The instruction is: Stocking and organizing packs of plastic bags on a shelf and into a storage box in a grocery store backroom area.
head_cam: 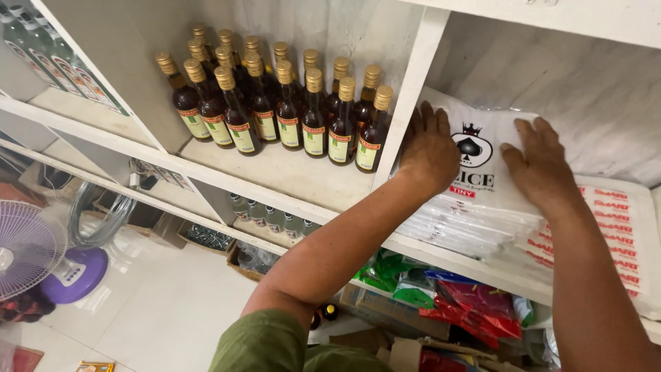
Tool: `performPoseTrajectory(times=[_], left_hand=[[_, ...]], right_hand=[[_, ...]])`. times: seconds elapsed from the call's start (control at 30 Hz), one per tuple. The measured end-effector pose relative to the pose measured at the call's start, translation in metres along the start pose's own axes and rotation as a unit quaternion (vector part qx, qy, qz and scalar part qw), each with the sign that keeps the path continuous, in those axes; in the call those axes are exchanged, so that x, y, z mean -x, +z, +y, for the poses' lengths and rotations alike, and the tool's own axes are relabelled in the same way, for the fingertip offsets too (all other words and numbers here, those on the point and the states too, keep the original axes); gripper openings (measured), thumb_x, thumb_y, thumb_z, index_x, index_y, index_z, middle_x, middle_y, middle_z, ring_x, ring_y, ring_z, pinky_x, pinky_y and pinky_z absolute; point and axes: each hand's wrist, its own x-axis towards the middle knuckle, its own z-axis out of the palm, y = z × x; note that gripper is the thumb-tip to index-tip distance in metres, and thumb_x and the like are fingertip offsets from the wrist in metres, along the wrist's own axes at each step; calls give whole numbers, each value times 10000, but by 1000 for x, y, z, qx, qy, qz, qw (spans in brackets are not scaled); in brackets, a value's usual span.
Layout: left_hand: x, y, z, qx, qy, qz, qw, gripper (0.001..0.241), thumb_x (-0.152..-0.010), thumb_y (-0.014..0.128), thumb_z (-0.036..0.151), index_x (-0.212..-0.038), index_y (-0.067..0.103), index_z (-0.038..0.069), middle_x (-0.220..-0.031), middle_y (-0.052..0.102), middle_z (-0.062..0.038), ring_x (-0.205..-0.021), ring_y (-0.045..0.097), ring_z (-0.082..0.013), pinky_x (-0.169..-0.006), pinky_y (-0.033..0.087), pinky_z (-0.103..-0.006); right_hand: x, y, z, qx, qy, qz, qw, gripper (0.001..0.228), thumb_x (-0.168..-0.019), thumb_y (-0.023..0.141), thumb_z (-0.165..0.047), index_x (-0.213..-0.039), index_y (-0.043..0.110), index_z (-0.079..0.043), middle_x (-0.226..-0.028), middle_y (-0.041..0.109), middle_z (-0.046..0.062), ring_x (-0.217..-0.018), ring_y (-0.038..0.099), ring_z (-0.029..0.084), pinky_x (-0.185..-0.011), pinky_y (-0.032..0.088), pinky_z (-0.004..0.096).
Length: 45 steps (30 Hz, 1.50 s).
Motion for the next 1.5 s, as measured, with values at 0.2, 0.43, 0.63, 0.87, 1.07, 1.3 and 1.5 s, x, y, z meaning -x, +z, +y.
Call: performPoseTrajectory(times=[0.2,0.43,0.63,0.87,1.07,1.3,1.5], left_hand=[[12,-26,-5,-81,73,-71,992,562,-1068,400,334,-1389,521,-112,-1601,326,-293,-1483,242,-547,-1222,189,-640],[-9,27,-6,124,-20,168,978,750,-816,471,336,-1417,523,-110,-1498,363,-360,-1355,292,-582,-1072,243,-637],[11,4,-7,-47,90,-6,995,453,-1046,443,328,-1259,585,-46,-1591,307,-309,-1460,248,-566,-1225,213,-601],[73,-8,-13,141,69,210,965,694,-1012,525,475,-1394,494,-104,-1477,437,-386,-1426,416,-525,-1167,390,-572],[76,7,-17,130,73,192,970,716,-1047,494,464,-1437,452,-134,-1472,431,-416,-1435,409,-534,-1176,423,-532],[81,0,-22,160,110,234,953,658,-1040,554,453,-1431,507,-74,-1444,508,-379,-1359,497,-515,-1114,431,-561],[111,-2,-16,311,314,279,853,251,-1075,771,155,-1309,705,91,-1347,655,-84,-1276,609,-231,-1015,544,-433]], right_hand=[[4,3,-6,3,33,-44,998,632,-1040,390,-434,-1617,298,-193,-1728,100,59,-1562,175,317,-1228,236,470],[4,2,-5,-22,45,-49,998,629,-1060,436,-398,-1625,302,-156,-1739,91,80,-1554,213,344,-1231,248,454],[21,-11,3,-131,18,-20,991,619,-1058,474,-355,-1621,324,-147,-1736,131,82,-1567,233,299,-1256,232,391],[19,9,34,-472,110,-7,874,597,-1051,423,-394,-1629,317,-285,-1713,333,12,-1558,313,219,-1261,293,393],[44,-23,-36,-363,245,-24,899,603,-1014,341,-513,-1612,317,-437,-1709,281,-93,-1551,244,256,-1142,158,696],[36,17,60,-459,193,24,867,623,-998,524,-621,-1519,503,-281,-1599,483,-30,-1496,422,215,-1166,280,610],[158,34,172,-526,22,150,837,268,-1146,650,-261,-1376,612,-129,-1373,661,23,-1311,630,198,-1038,523,400]])
